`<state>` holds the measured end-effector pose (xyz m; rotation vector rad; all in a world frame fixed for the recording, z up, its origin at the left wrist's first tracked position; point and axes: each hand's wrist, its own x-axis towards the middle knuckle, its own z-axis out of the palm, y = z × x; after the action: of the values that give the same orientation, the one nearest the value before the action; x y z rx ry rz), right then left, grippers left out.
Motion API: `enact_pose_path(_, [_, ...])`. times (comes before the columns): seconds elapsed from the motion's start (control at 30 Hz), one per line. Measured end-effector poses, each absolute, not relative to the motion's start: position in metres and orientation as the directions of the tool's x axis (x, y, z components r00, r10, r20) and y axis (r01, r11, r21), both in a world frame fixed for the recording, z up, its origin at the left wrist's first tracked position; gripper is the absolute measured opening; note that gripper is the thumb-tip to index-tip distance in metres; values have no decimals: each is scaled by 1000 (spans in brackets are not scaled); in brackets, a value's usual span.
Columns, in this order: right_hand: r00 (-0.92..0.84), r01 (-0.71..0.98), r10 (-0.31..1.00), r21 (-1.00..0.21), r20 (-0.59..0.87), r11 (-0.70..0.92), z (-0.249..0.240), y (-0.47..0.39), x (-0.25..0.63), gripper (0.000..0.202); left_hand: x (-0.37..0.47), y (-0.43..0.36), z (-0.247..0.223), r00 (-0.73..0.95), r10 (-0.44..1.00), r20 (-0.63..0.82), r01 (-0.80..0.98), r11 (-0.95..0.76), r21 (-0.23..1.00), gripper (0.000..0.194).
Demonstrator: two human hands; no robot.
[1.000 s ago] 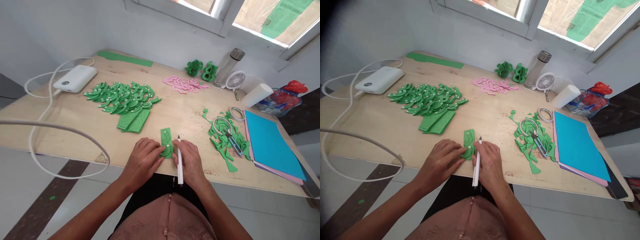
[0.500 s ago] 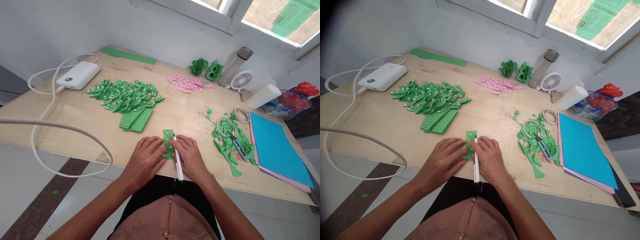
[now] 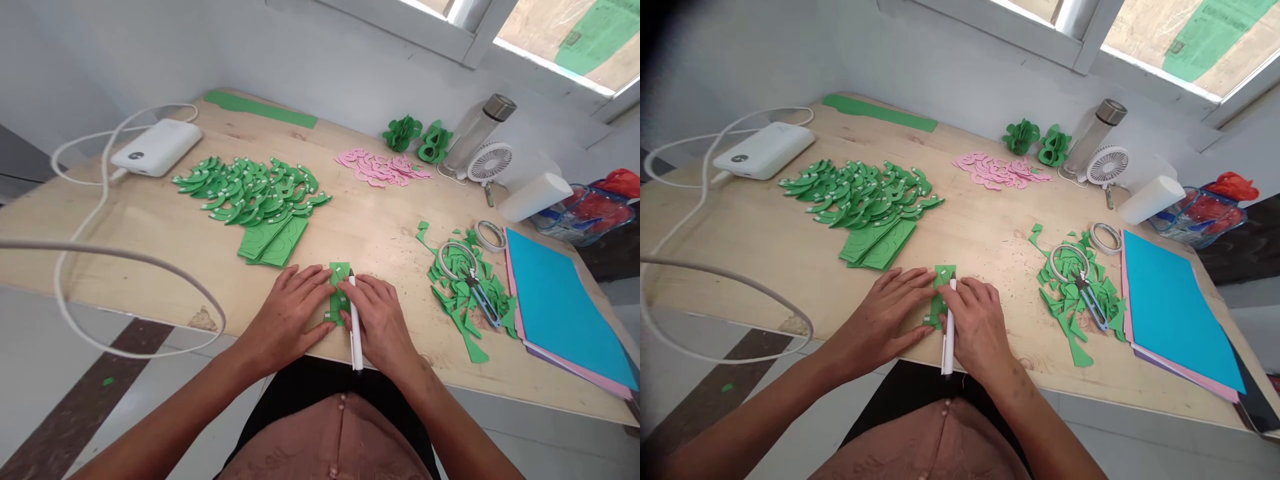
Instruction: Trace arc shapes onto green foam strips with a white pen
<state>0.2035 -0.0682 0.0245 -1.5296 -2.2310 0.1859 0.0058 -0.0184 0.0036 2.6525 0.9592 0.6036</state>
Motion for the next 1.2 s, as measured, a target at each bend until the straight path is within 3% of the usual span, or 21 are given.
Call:
enact_pose_path(0.47, [-348, 859, 908, -309, 233, 409, 27, -55, 212, 35, 5, -5, 8, 746, 619, 248, 492, -762, 421, 36])
enact_pose_path(0.93, [-468, 808, 865, -309, 180, 502, 35, -42, 223, 44, 2, -8, 4, 730, 628, 271, 476, -751, 457, 36])
enact_pose_path(1.2, [-514, 787, 840, -291, 175, 543, 34, -39, 230, 40, 2, -8, 4, 728, 621, 290, 470, -760, 449, 40])
